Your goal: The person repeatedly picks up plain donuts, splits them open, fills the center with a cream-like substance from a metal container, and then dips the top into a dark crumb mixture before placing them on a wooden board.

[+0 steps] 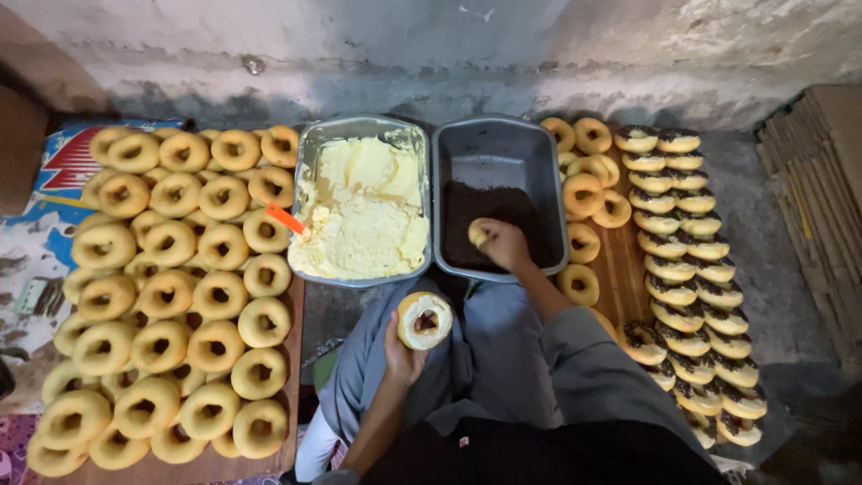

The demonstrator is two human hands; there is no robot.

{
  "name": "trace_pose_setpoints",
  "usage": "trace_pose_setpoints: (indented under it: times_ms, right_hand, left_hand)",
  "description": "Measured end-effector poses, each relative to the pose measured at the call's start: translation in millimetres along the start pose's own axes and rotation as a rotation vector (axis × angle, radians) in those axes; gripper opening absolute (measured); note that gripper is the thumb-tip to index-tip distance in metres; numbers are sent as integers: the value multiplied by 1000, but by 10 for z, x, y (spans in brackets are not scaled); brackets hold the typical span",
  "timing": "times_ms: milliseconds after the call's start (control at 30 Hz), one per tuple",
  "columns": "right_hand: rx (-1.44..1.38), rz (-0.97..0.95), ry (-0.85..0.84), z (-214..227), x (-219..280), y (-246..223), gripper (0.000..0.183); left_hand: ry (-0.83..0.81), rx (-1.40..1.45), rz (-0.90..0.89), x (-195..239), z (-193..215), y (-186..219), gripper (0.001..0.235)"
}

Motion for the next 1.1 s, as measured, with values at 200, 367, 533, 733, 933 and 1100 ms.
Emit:
trace_pose_setpoints:
  times_ms: [200, 367, 533, 733, 933, 1100]
  right_hand:
    - [-296, -183, 157, 282, 138, 185, 35]
    - [-1817, -339, 61, 784, 950, 711, 31]
    - [-1789, -495, 590, 1387, 2229, 1114, 38]
    - [-1607, -243, 751, 2139, 2663, 1555, 48]
    - [-1637, -447, 720, 1934, 2544, 1822, 47]
    - [-1483, -451, 913, 2020, 2520, 1920, 36]
  left_hand:
    - [-53, -3, -27, 27, 18, 52, 62]
    - [-29, -50, -34, 79, -5, 129, 60]
    - [-64, -14, -34, 100, -54, 197, 59]
    - [-107, 39, -33, 129, -100, 229, 58]
    - [17, -71, 19, 156, -214, 283, 57]
    - [-110, 31, -5, 188, -200, 284, 60]
Point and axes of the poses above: each hand's wrist, its own x-axis away from the middle knuckle, its own z-axis out of the back of the hand, y = z × x, the point moved 4 cm from there along -x, towards the middle knuckle, and after that the axes turned 14 degrees about -x, right-handed, at the moved point
